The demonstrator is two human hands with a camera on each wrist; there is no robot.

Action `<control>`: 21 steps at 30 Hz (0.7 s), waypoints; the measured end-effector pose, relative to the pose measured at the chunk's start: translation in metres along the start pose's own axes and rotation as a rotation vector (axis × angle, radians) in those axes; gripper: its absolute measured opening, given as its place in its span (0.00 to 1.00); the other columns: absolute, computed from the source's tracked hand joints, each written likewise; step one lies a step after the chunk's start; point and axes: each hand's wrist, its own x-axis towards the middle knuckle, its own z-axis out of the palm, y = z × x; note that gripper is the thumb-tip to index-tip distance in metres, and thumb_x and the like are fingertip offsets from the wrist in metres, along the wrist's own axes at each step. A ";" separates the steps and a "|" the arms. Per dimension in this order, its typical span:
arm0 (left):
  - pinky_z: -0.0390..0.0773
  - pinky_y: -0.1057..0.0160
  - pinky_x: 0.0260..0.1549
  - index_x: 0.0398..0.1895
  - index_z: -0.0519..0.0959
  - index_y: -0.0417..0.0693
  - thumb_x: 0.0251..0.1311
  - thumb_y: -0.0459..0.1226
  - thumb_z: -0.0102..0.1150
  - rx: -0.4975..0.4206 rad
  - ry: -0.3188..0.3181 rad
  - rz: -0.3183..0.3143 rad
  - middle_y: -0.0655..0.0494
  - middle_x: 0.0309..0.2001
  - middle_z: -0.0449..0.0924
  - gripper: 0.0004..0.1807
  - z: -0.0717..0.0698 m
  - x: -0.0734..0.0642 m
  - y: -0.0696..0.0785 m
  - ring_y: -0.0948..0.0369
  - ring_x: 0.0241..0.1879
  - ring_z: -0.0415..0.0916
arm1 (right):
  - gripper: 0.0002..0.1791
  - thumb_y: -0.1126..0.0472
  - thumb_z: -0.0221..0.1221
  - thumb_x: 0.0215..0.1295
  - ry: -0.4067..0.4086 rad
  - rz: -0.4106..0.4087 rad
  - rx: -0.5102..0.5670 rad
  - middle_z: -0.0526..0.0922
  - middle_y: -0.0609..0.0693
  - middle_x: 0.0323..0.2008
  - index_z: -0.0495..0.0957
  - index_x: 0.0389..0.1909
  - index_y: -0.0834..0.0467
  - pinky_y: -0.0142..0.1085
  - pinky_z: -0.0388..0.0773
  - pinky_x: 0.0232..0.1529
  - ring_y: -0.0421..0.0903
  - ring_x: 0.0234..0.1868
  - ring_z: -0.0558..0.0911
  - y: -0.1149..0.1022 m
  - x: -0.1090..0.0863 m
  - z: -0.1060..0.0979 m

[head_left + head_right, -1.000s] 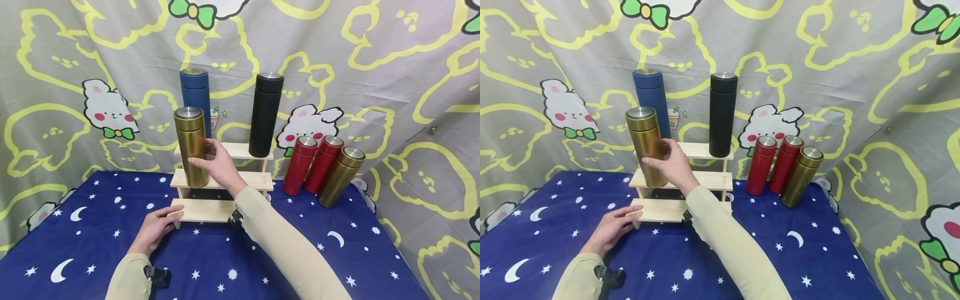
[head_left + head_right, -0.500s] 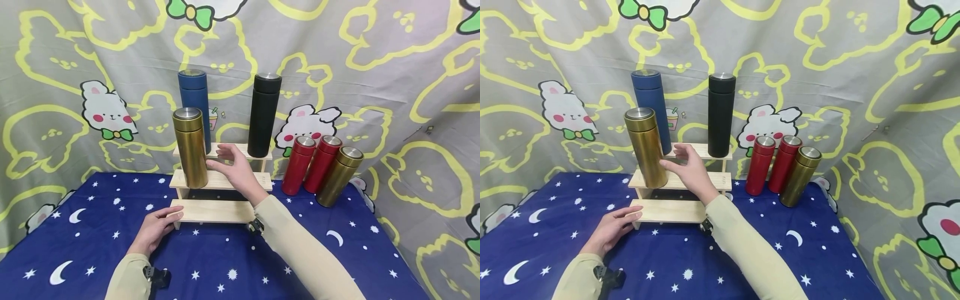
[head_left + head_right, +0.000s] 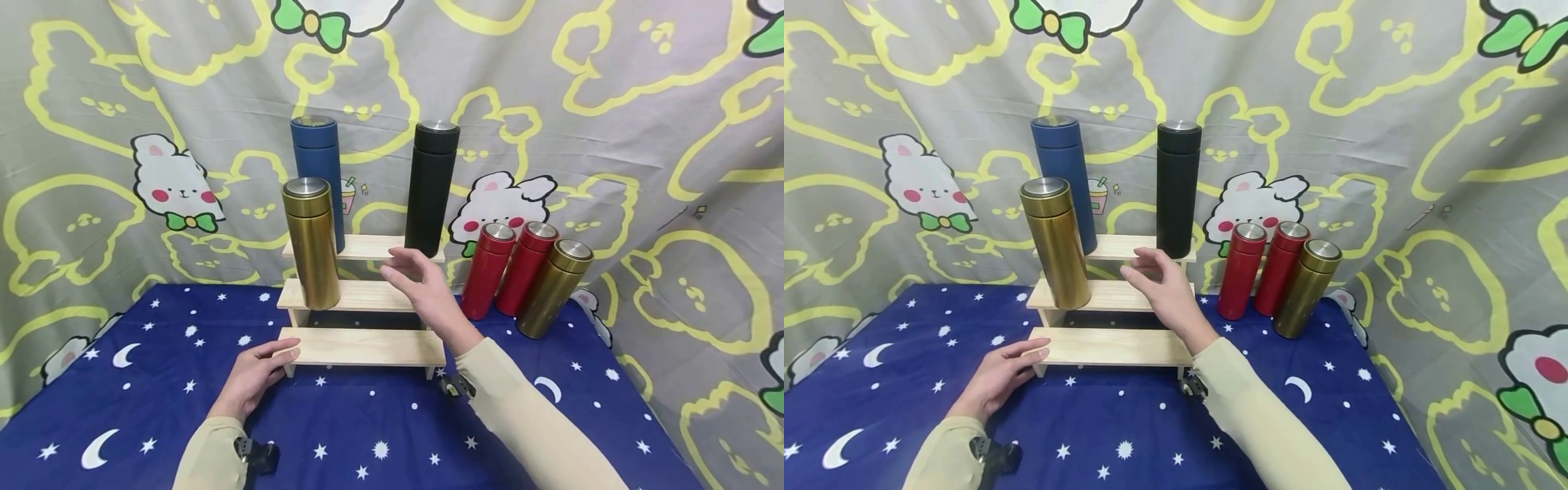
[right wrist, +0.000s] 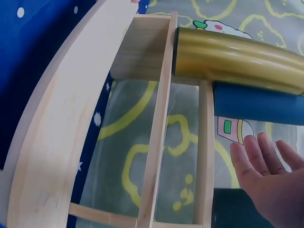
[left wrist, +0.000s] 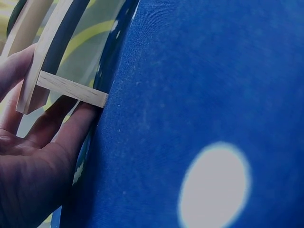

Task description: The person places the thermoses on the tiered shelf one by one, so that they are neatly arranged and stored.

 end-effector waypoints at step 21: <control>0.73 0.54 0.57 0.59 0.79 0.38 0.57 0.42 0.71 -0.016 0.005 0.004 0.41 0.67 0.66 0.28 -0.001 -0.001 0.001 0.64 0.49 0.76 | 0.27 0.53 0.61 0.69 0.083 0.049 -0.038 0.78 0.55 0.58 0.70 0.65 0.59 0.44 0.72 0.60 0.48 0.59 0.75 0.021 -0.046 -0.064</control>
